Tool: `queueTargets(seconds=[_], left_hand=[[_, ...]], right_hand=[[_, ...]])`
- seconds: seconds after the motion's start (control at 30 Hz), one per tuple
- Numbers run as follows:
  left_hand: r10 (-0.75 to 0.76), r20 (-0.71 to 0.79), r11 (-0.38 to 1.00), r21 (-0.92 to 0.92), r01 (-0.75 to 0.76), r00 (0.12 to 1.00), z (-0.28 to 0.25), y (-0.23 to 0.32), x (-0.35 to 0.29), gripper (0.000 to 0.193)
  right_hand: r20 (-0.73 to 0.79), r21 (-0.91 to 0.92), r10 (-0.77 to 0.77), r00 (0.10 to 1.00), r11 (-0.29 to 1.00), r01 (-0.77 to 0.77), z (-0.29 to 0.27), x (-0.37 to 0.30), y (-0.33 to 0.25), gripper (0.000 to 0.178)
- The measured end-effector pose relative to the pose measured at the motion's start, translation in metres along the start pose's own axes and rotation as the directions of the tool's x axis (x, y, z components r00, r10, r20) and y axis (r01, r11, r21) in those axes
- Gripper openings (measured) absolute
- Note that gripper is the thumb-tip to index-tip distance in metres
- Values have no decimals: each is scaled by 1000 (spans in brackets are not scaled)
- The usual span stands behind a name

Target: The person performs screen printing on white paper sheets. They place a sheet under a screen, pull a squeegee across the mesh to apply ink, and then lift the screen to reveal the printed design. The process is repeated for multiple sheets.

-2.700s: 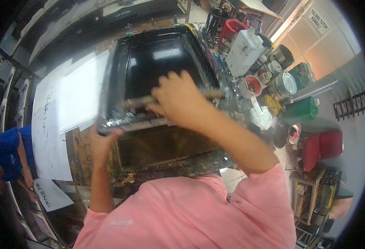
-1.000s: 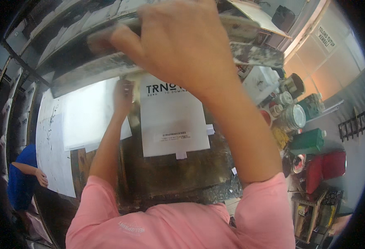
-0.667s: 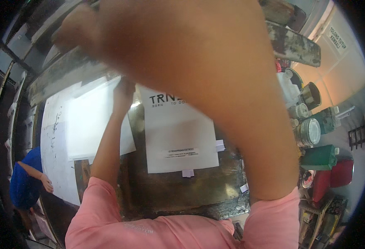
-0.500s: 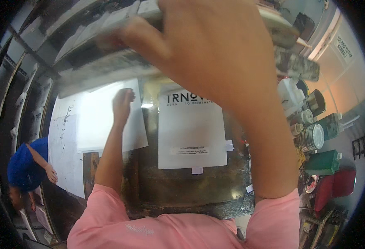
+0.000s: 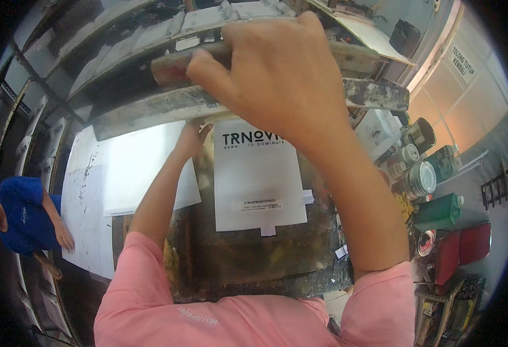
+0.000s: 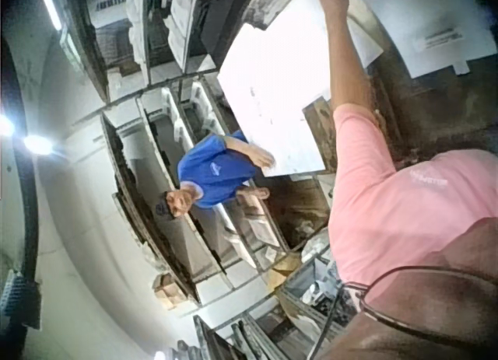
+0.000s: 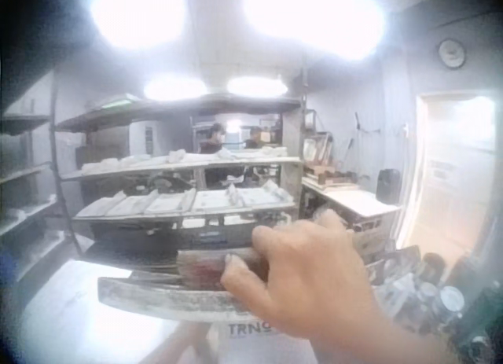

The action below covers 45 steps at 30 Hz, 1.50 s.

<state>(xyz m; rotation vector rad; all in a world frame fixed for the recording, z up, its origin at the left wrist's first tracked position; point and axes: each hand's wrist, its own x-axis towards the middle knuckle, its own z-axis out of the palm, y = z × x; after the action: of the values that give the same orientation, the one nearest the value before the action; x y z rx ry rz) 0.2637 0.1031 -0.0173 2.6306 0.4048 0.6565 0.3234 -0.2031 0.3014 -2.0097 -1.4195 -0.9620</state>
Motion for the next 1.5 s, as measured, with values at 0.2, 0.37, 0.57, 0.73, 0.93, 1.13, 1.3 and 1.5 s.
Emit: queueTargets(seconds=[0.2, 0.37, 0.57, 0.73, 0.93, 1.13, 1.3, 1.5], left_hand=[[72, -8, 997, -23, -72, 997, 48, -16, 29, 33], [11, -67, 917, -398, -37, 998, 1, -11, 22, 23], [-647, 6, 746, -203, 634, 763, -129, -32, -131, 32], [-721, -337, 693, -358, 625, 606, -153, -70, -349, 27], [-468, -798, 206, 320, 925, 380, -206, -40, -380, 60], [-71, 197, 896, 443, -24, 978, -101, 59, -243, 120], [121, 445, 969, 142, -203, 888, -26, 151, -210, 131], [235, 430, 962, 28, -273, 872, 38, 252, -199, 134]], right_hand=[[-42, -1, -69, 997, 998, 69, -5, 19, 3, 43], [140, -27, 12, 990, 1000, -9, -23, 24, 6, 52], [76, -37, -5, 997, 999, 8, -9, 1, -5, 42], [-11, -61, -45, 999, 997, 44, -3, -29, -10, 42], [24, -3, 1, 1000, 1000, -1, -2, -49, -20, 42], [36, -29, -23, 999, 999, 24, -9, -35, -21, 45], [137, 73, -25, 990, 997, 15, -13, -18, -12, 47], [235, 149, -4, 972, 988, -32, -10, -20, 6, 53]])
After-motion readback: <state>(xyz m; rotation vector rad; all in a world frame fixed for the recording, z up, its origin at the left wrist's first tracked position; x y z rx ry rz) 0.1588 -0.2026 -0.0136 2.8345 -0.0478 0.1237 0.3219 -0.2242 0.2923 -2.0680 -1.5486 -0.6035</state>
